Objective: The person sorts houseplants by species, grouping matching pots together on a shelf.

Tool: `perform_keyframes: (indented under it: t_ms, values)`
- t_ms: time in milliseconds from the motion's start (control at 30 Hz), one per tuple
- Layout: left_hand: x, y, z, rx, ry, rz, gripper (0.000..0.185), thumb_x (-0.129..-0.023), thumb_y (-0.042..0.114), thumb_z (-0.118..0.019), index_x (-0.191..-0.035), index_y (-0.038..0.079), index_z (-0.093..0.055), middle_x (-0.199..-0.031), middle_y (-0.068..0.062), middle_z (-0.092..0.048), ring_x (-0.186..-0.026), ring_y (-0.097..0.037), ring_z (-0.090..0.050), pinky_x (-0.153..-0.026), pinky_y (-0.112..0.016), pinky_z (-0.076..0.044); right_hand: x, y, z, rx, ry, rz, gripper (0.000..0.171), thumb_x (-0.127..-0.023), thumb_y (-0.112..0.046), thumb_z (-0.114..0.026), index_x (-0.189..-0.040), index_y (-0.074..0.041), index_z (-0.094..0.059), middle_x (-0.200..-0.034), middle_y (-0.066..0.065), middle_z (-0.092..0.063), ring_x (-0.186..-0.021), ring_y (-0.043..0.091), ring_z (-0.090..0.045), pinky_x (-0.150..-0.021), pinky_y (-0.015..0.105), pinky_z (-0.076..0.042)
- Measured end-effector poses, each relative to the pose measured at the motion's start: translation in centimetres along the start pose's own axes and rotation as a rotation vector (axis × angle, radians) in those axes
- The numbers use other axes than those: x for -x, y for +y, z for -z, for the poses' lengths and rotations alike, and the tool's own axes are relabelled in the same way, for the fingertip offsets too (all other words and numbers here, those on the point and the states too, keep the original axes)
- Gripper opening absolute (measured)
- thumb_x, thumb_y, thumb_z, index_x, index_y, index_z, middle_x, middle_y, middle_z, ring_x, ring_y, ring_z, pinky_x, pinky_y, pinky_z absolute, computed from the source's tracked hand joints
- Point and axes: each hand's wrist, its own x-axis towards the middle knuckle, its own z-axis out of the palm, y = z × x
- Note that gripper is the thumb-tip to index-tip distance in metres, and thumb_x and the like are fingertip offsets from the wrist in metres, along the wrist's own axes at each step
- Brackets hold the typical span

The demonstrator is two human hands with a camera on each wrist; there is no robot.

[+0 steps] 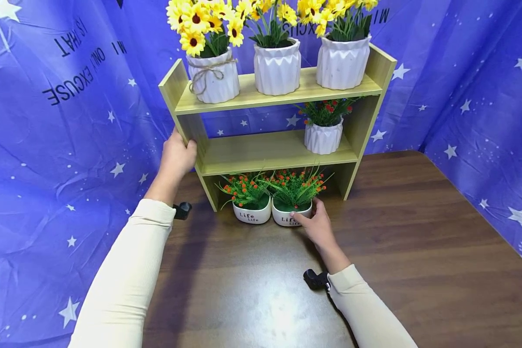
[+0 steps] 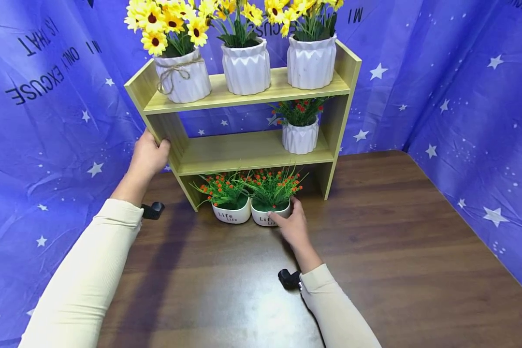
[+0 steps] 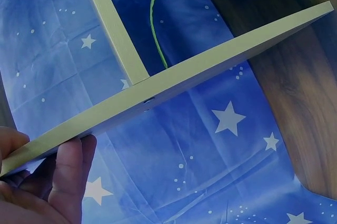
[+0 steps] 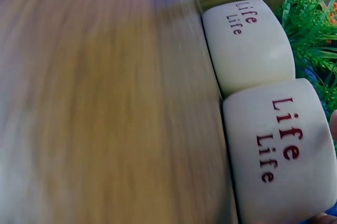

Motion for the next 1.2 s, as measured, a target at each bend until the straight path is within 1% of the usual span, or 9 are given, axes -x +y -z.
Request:
perform_keyframes:
  t_ms: [200, 333, 567, 667, 767, 900, 1033, 1133, 1200]
  values:
    - [0.1, 0.0, 0.0, 0.005, -0.016, 0.02, 0.034, -0.099, 0.012, -0.045, -0.131, 0.0, -0.044, -0.125, -0.03, -0.06, -0.118, -0.045, -0.057, -0.1, -0.054, -0.045, -0.5, 0.5, -0.5, -0.029, 0.005, -0.001, 0.088, -0.082, -0.01, -0.079, -0.151, 0.003, -0.026, -0.145, 0.026, -0.041, -0.133, 0.034, -0.041, -0.11, 0.045, -0.033]
    - [0.2, 0.1, 0.0, 0.007, -0.02, 0.039, 0.034, -0.099, 0.012, -0.046, -0.131, 0.0, -0.044, -0.126, -0.03, -0.059, -0.119, -0.045, -0.056, -0.1, -0.054, -0.044, -0.6, 0.6, -0.6, -0.011, 0.0, -0.011, 0.088, -0.083, -0.012, -0.08, -0.152, 0.0, -0.027, -0.144, 0.024, -0.044, -0.132, 0.033, -0.042, -0.11, 0.044, -0.033]
    - [0.0, 0.1, -0.1, -0.01, -0.018, 0.006, 0.034, -0.098, 0.012, -0.045, -0.129, -0.001, -0.045, -0.124, -0.031, -0.06, -0.118, -0.046, -0.056, -0.1, -0.055, -0.044, 0.2, 0.2, 0.4, 0.068, 0.02, 0.022, 0.079, -0.082, -0.018, -0.082, -0.148, -0.003, -0.039, -0.135, 0.021, -0.055, -0.124, 0.03, -0.05, -0.104, 0.044, -0.04]
    - [-0.1, 0.1, 0.0, -0.01, -0.005, 0.001, 0.033, -0.097, 0.012, -0.045, -0.127, 0.0, -0.045, -0.123, -0.031, -0.06, -0.117, -0.046, -0.056, -0.099, -0.055, -0.044, 0.9, -0.4, 1.0, 0.124, 0.016, 0.07, 0.076, -0.081, -0.024, -0.083, -0.144, -0.008, -0.045, -0.129, 0.017, -0.061, -0.118, 0.027, -0.056, -0.099, 0.043, -0.044]
    - [-0.1, 0.0, 0.1, -0.01, -0.003, 0.002, 0.032, -0.097, 0.011, -0.045, -0.127, 0.0, -0.045, -0.124, -0.031, -0.06, -0.119, -0.046, -0.055, -0.1, -0.055, -0.043, 1.7, -1.2, 1.5, 0.173, 0.015, 0.114, 0.077, -0.079, -0.028, -0.085, -0.144, -0.01, -0.047, -0.127, 0.014, -0.062, -0.112, 0.025, -0.06, -0.092, 0.04, -0.049]
    - [0.1, -0.1, 0.1, -0.013, -0.007, -0.005, 0.033, -0.097, 0.011, -0.045, -0.128, -0.001, -0.045, -0.125, -0.031, -0.06, -0.121, -0.045, -0.054, -0.101, -0.054, -0.043, 2.8, -2.3, 2.1, 0.147, -0.011, 0.149, 0.081, -0.079, -0.024, -0.086, -0.147, -0.008, -0.044, -0.129, 0.016, -0.061, -0.105, 0.026, -0.064, -0.082, 0.031, -0.054]
    - [0.1, -0.1, 0.1, -0.013, -0.002, -0.009, 0.033, -0.097, 0.011, -0.045, -0.127, -0.002, -0.046, -0.124, -0.031, -0.06, -0.12, -0.045, -0.055, -0.101, -0.054, -0.043, 3.6, -3.8, 2.6, 0.108, -0.016, 0.172, 0.081, -0.079, -0.022, -0.086, -0.147, -0.009, -0.043, -0.127, 0.016, -0.062, -0.096, 0.027, -0.067, -0.071, 0.023, -0.055]
    - [0.1, -0.1, 0.1, -0.012, -0.003, -0.001, 0.032, -0.097, 0.011, -0.045, -0.127, -0.001, -0.046, -0.124, -0.031, -0.06, -0.12, -0.045, -0.055, -0.101, -0.054, -0.043, 4.0, -5.2, 3.0, 0.112, 0.011, 0.195, 0.079, -0.08, -0.023, -0.085, -0.146, -0.012, -0.045, -0.124, 0.013, -0.063, -0.089, 0.025, -0.067, -0.068, 0.021, -0.054]
    - [0.0, 0.0, 0.1, -0.01, -0.005, 0.002, 0.033, -0.097, 0.011, -0.045, -0.127, -0.001, -0.045, -0.124, -0.031, -0.059, -0.12, -0.045, -0.054, -0.101, -0.054, -0.042, 4.1, -6.3, 3.2, 0.09, 0.022, 0.217, 0.077, -0.08, -0.022, -0.085, -0.145, -0.012, -0.046, -0.123, 0.014, -0.064, -0.089, 0.025, -0.067, -0.069, 0.02, -0.054]
